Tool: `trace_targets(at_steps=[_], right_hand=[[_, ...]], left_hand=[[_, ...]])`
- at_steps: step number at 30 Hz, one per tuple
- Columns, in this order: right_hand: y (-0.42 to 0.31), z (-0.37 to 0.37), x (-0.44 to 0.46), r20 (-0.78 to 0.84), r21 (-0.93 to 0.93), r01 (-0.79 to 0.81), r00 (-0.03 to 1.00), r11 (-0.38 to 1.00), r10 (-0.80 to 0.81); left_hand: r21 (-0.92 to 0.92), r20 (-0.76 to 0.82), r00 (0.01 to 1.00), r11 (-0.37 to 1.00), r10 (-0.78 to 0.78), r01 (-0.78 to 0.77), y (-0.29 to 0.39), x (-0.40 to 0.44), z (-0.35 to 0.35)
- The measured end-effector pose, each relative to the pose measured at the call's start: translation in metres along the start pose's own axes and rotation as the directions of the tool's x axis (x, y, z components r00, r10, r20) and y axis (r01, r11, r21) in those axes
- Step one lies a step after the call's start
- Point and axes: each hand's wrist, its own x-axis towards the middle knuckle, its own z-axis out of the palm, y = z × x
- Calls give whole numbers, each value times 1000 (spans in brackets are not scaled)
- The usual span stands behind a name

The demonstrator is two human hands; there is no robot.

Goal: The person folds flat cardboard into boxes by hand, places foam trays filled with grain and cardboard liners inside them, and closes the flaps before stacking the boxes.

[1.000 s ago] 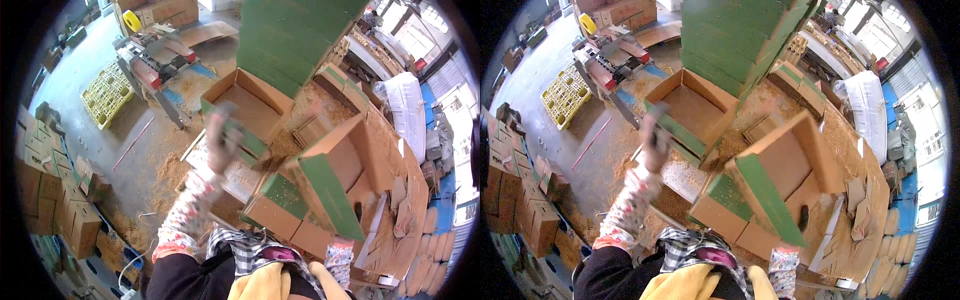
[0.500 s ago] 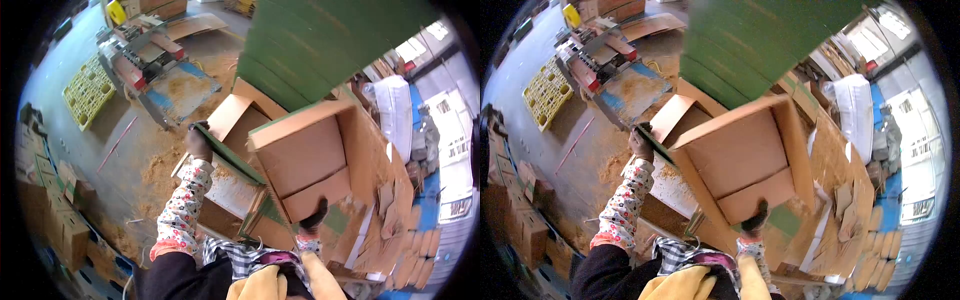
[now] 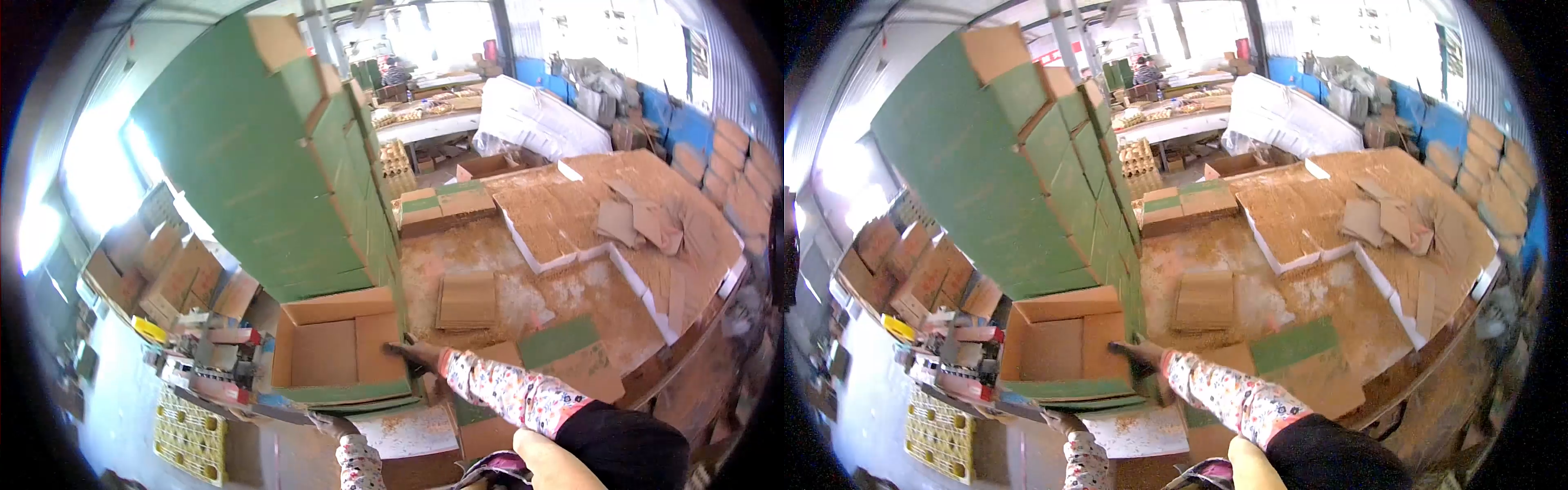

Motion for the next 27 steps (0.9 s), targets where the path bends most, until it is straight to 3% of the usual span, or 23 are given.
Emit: trace_targets(at_steps=[1, 2, 3, 4, 5, 6, 7, 8, 9, 10, 12, 15, 16, 17, 18, 19, 20, 21, 22, 23, 24, 25, 27], right_hand=[[-49, 6, -25, -21, 112, -254, 966, 961, 258], [-34, -6, -30, -47, 86, -264, 962, 961, 269], [-18, -19, -34, -73, 61, -275, 958, 960, 279], [-60, -16, -82, -199, -190, -298, 945, 935, 261], [-57, -32, -122, -240, -349, -197, 964, 916, 116], [-54, -47, -162, -277, -518, -119, 960, 847, -35], [-50, -63, -202, -306, -668, -75, 935, 741, -181], [-61, -81, -253, -343, -834, -136, 887, 535, -310], [-51, -106, -293, -440, -851, -244, 816, 466, -376], [-66, -113, -334, -674, -613, -353, 700, 707, -235], [34, -197, -395, -850, -492, -810, 367, 320, -378], [17, -219, -436, -828, -433, -690, 559, 580, 47], [-20, -227, -450, -780, -330, -560, 615, 760, 114], [-71, -231, -465, -716, -182, -407, 679, 895, 163], [-82, -244, -470, -687, -18, -173, 718, 985, 113], [-93, -257, -475, -655, 167, 62, 753, 984, 64], [-85, -278, -481, -692, 307, 348, 721, 886, -44], [-93, -277, -470, -759, 118, 485, 607, 867, -236], [-110, -268, -449, -824, 1, 551, 474, 834, -311], [-127, -260, -427, -866, -127, 587, 327, 799, -378], [-142, -254, -403, -924, -172, 579, 185, 797, -334], [-142, -253, -383, -843, -413, 459, 135, 787, -521], [-152, -258, -367, -730, -488, 409, 293, 771, -618]], left_hand=[[34, 2, 1000, 999, 6, -6, 4, 4, -10], [-177, 92, 983, 969, -159, 174, -9, 12, -18], [76, 146, 988, 996, -58, 48, -22, 18, -31], [315, 219, 976, 945, 20, -90, -23, 17, -43], [169, 175, 973, 978, -150, 121, -52, 16, -57], [-56, 328, 882, 925, -340, 377, -29, -3, -67], [94, 459, 795, 912, -396, 400, 10, -31, -74], [242, 566, 686, 888, -457, 392, 35, -63, -77], [437, 624, 652, 884, -431, 166, 32, -94, -80], [584, 673, 606, 807, -424, -84, 29, -128, -86], [601, 726, 538, 775, -428, -195, 22, -200, -84], [606, 791, 401, 684, -463, -406, 13, -269, -57], [451, 887, 235, 856, -397, -255, 26, -259, -49], [410, 911, 211, 837, -355, -362, 71, -239, -33], [363, 932, 186, 807, -312, -465, 117, -219, -17], [311, 950, 160, 767, -268, -561, 163, -199, -1], [128, 990, 28, 782, -140, -610, 218, -191, 13], [394, 909, -29, 879, -417, -267, 290, -197, 30], [359, 922, -112, 927, -370, -107, 316, -197, 41], [483, 867, -56, 861, -496, -159, 340, -205, 58], [277, 960, 12, 935, -281, -222, 315, -206, 77], [198, 948, 279, 971, -155, -134, 289, -217, 101], [397, 831, 360, 905, -425, 152, 244, -174, 148]])
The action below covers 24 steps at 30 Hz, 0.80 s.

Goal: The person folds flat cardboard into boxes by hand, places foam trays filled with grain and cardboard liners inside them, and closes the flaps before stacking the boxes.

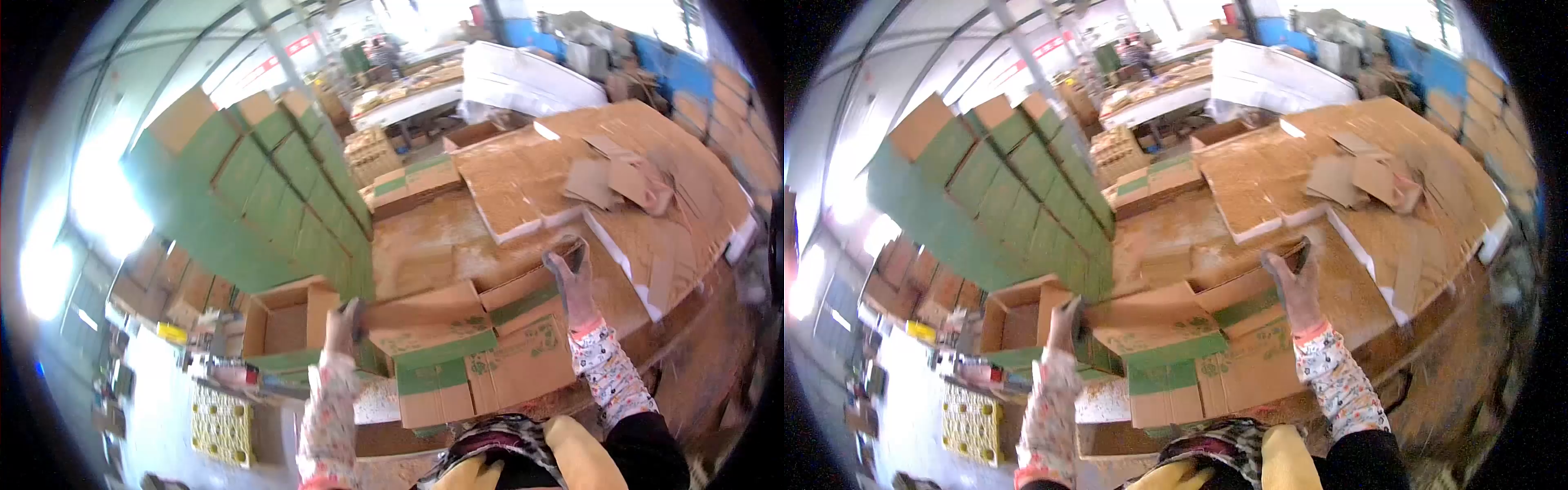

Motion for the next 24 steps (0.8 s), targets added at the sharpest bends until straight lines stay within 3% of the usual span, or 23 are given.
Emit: trace_targets(at_steps=[3, 4, 5, 7, 9, 10, 11, 12, 14, 15, 16, 17, 18, 20, 21, 22, 23, 24], right_hand=[[11, 16, 34, 337, 225, -355, 902, 908, 269], [58, 14, 53, 404, 245, -433, 859, 867, 315], [84, 16, 65, 465, 249, -517, 806, 819, 367], [67, 46, 57, 495, -132, -132, 850, 982, 181], [25, 88, 17, 446, -277, 72, 893, 958, 61], [26, 82, 13, 454, -517, 224, 890, 826, 43], [27, 73, 14, 462, -710, 359, 887, 606, 16], [28, 68, 19, 464, -836, 440, 886, 329, -6], [62, 36, 42, 573, -781, 424, 778, 458, 257], [72, 29, 53, 629, -751, 410, 684, 518, 370], [50, 32, 69, 658, -747, 343, 505, 569, 559], [12, 34, 94, 655, -755, 257, 275, 603, 703], [-11, 38, 111, 624, -773, 172, 35, 611, 780], [-17, 44, 114, 753, -578, -138, 289, 804, 591], [-17, 47, 105, 759, -415, -267, 426, 870, 493], [-49, 54, 74, 850, -483, 266, 372, 834, 374], [-77, 58, 41, 922, -378, 727, 241, 574, 302], [-69, 50, 19, 905, -419, 668, 360, 615, 226]], left_hand=[[318, 204, 946, 897, 251, -307, -2, 20, 3], [716, 460, 838, 435, 294, -546, 19, -10, 28], [743, 666, 734, -206, 133, -637, 42, -54, 64], [637, 771, 632, 90, -85, -765, 57, -83, 106], [460, 865, 439, 33, -245, -887, 5, -49, 111], [395, 900, 342, 175, -268, -902, 0, -46, 111], [332, 926, 242, 318, -289, -888, 5, -49, 111], [281, 956, 163, 593, -245, -754, 11, -64, 98], [168, 944, 201, 146, 260, -975, 37, -109, 79], [456, 778, 492, 188, 390, -870, 28, -98, 80], [684, 507, 715, 280, 482, -673, 8, -78, 85], [822, 171, 840, 396, 515, -409, -18, -58, 84], [711, 115, 916, 613, 384, -346, -49, -38, 80], [214, 144, 944, 922, 297, -323, -80, -36, 95], [-59, 186, 951, 969, 248, -241, -90, -37, 99], [262, 195, 892, 854, 408, -449, -82, -37, 89], [343, 148, 900, 832, 411, -436, -90, -35, 84], [412, 97, 901, 807, 423, -423, -103, -30, 83]])
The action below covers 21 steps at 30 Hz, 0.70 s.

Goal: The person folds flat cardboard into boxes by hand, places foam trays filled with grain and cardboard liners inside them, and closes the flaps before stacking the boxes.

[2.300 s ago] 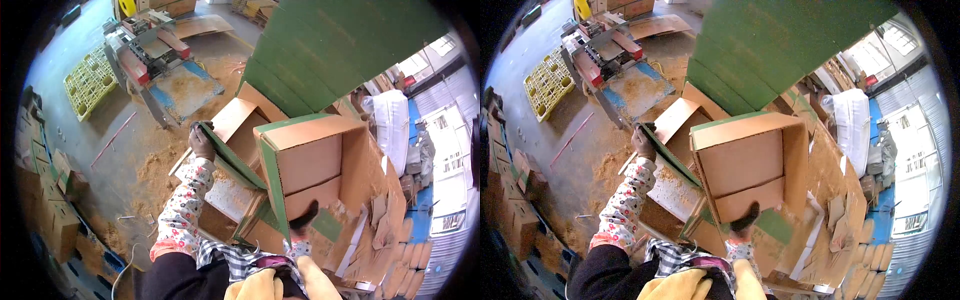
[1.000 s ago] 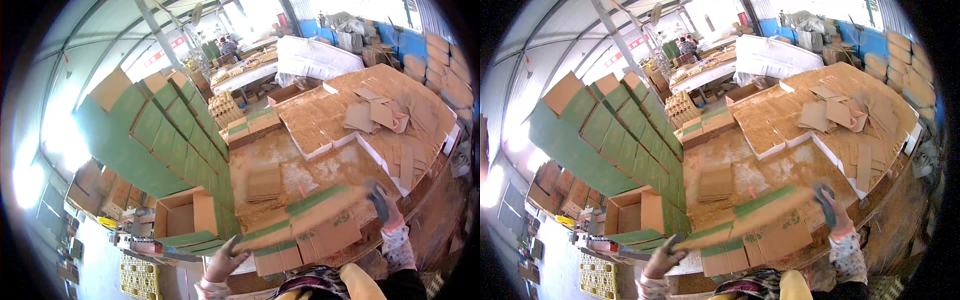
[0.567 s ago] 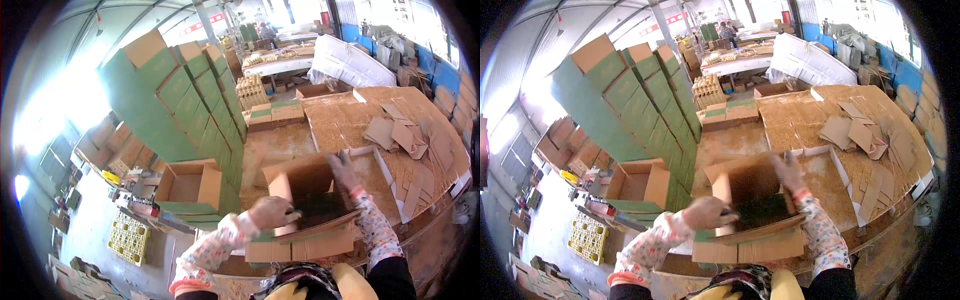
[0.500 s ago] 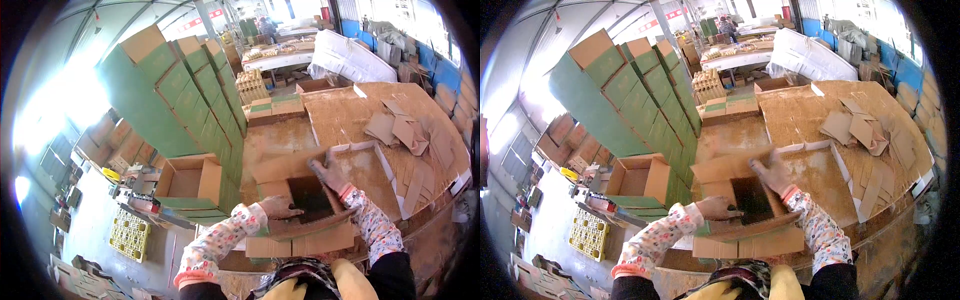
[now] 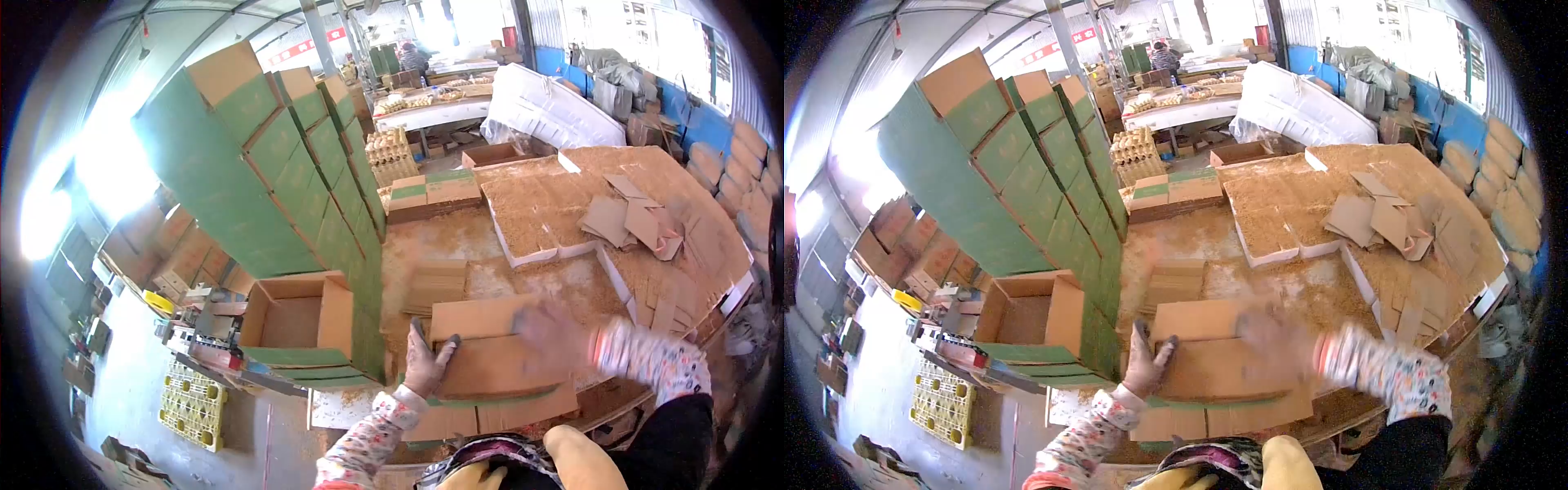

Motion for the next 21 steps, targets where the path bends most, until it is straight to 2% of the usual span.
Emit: trace_targets(at_steps=[1, 2, 3, 4, 5, 6, 7, 8, 9, 10, 11, 12, 13, 14, 15, 16, 17, 18, 19, 20, 21], right_hand=[[-3, 26, -18, -131, 68, -40, 990, 997, 48], [-2, 55, -33, -260, 142, -66, 960, 988, 102], [9, 73, -43, -386, 203, -77, 910, 976, 152], [23, 85, -44, -501, 280, -76, 839, 957, 213], [49, 104, -44, -315, 731, -45, 863, 681, 395], [82, 131, -45, -58, 979, -42, 883, 200, 466], [92, 153, -51, 192, 935, -43, 895, -352, 402], [73, 144, -60, 161, 906, 26, 901, -422, 402], [57, 103, -53, 85, 885, 115, 913, -452, 399], [54, 71, -42, 8, 855, 199, 919, -479, 395], [68, 57, -37, 73, 819, 142, 935, -556, 346], [83, 49, -39, 150, 766, 74, 945, -638, 290], [92, 65, -40, 203, 931, -92, 935, -353, 291], [100, 80, -42, 255, 966, -258, 922, -26, 292], [103, 108, -25, 218, 932, -319, 872, 170, 439], [107, 135, -8, 176, 845, -422, 799, 329, 575], [93, 127, 4, 62, 799, -388, 812, 459, 580], [76, 114, 8, -29, 731, -380, 813, 567, 582], [59, 101, 13, 52, 878, -312, 814, 362, 578], [54, 93, 9, 126, 965, -233, 815, 120, 566], [83, 127, 3, -104, 962, -27, 882, 270, 460]], left_hand=[[69, -52, 999, 998, -10, 13, -7, 0, 5], [-57, 131, 955, 959, -267, 276, -8, 2, 1], [-286, 300, 903, 874, -307, 392, -10, 11, 4], [-455, 473, 830, 724, -297, 519, -17, 18, 4], [-544, 643, 725, 519, -247, 659, -30, 17, 4], [-448, 710, 666, 583, -229, 678, -40, 19, 3], [-352, 771, 601, 648, -208, 676, -50, 21, 2], [-468, 700, 695, 631, -163, 619, -23, 7, 0], [-563, 543, 839, 744, 5, 360, 11, -3, -11], [-588, 347, 922, 806, 174, 70, 44, -14, -23], [-401, 200, 908, 876, 369, -268, 28, -24, -19], [-149, 111, 820, 826, 561, -544, 3, -36, -17], [128, 92, 675, 664, 732, -737, -19, -46, -21], [284, 589, 600, 556, 541, -781, -37, -46, -43], [417, 647, 658, 543, 385, -729, -47, -47, -52], [412, 443, 811, 716, 383, -563, -34, -38, -55], [337, 236, 914, 854, 331, -396, -16, -26, -56], [-51, -44, 982, 981, 185, -187, 7, -4, -48], [-465, -201, 972, 885, -120, 13, 29, 13, -35], [-270, -199, 980, 962, -23, -32, 24, 30, -18], [-76, -175, 980, 992, 90, -105, 12, 47, -4]])
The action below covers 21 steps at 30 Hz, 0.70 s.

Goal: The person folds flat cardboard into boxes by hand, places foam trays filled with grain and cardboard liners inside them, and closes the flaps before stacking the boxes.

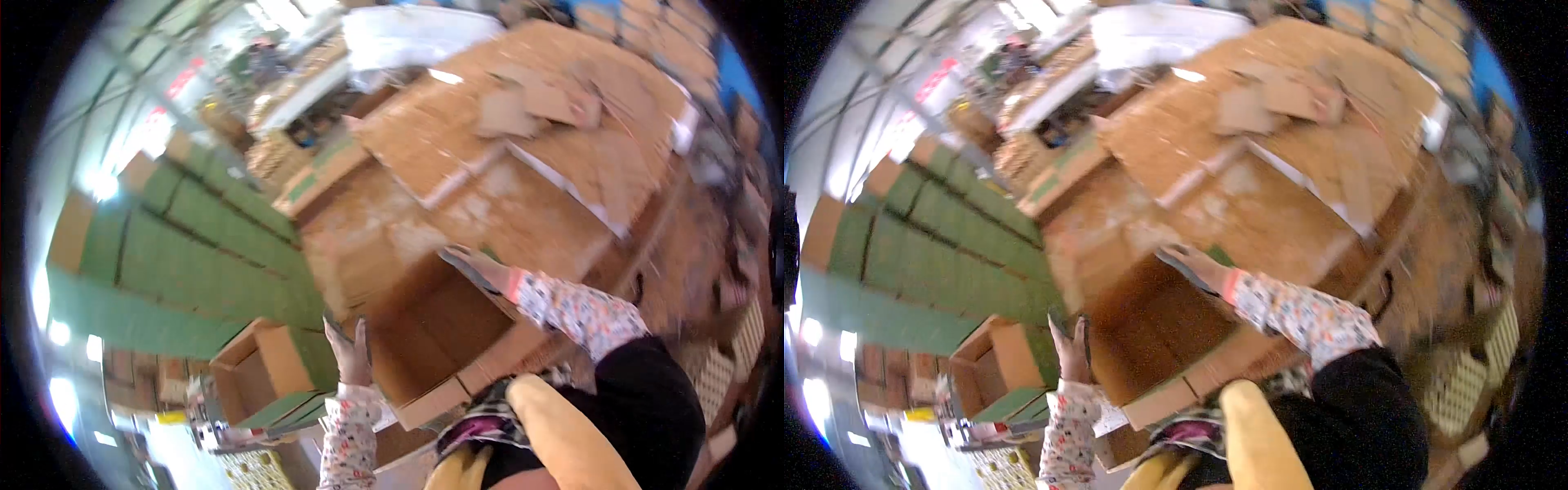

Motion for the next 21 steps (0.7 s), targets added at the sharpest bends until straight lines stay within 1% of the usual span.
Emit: trace_targets(at_steps=[1, 2, 3, 4, 5, 6, 7, 8, 9, 10, 11, 12, 13, 14, 15, 17, 18, 19, 20, 21], right_hand=[[18, -17, -13, -85, -38, 82, 993, 996, -85], [36, -35, -26, -169, -89, 156, 971, 984, -169], [12, -46, -47, -391, -122, 52, 915, 991, -96], [27, -72, -61, -585, -262, 12, 793, 965, -169], [43, -96, -76, -746, -364, -90, 625, 927, -231], [67, -135, -94, -860, -385, -224, 439, 895, -260], [97, -186, -117, -939, -333, -379, 216, 864, -267], [127, -235, -140, -963, -221, -528, -13, 820, -268], [154, -284, -163, -946, -46, -624, -223, 780, -234], [179, -325, -179, -912, 124, -630, -378, 767, -162], [207, -356, -191, -900, 189, -531, -430, 826, -70], [258, -388, -193, -959, 115, -142, -275, 983, 73], [306, -418, -196, -971, 161, 408, -99, 898, 219], [352, -447, -198, -935, 293, 715, 74, 635, 347], [324, -435, -201, -915, 385, 693, 202, 609, 348], [257, -401, -183, -965, 254, 502, 71, 827, 253], [231, -389, -180, -982, 181, 380, 14, 907, 190], [218, -389, -183, -984, 177, 367, 97, 913, 152], [205, -382, -187, -970, 238, 343, 135, 909, 204], [189, -377, -189, -954, 290, 320, 169, 902, 247]], left_hand=[[156, 173, 983, 987, -58, 31, -3, 4, 4], [305, 328, 938, 952, -113, 8, -5, 14, 8], [218, 314, 933, 970, -174, 108, -3, 17, 9], [134, 297, 941, 983, -163, 128, -7, 11, 9], [-48, 284, 941, 978, -183, 204, -12, 6, 5], [-51, 234, 915, 936, -328, 348, 16, 4, 7], [44, 243, 928, 959, -282, 280, -1, 6, 0], [91, 255, 929, 963, -267, 252, -2, 7, 0], [132, 260, 933, 966, -250, 222, -1, 8, 4], [174, 264, 936, 966, -233, 192, 1, 10, 7], [196, 262, 931, 958, -255, 207, 2, 13, 10], [210, 276, 924, 955, -263, 210, 2, 13, 8], [216, 287, 921, 955, -263, 205, -1, 15, 6], [222, 298, 918, 955, -260, 198, -1, 19, 5], [230, 277, 925, 953, -259, 197, 1, 19, 5], [237, 238, 937, 950, -258, 201, 3, 12, 7], [259, 248, 936, 948, -250, 184, 1, 14, 8], [284, 259, 934, 943, -248, 172, -2, 17, 7], [305, 266, 932, 939, -245, 160, -4, 17, 4], [284, 253, 932, 941, -259, 184, -5, 15, 2]])
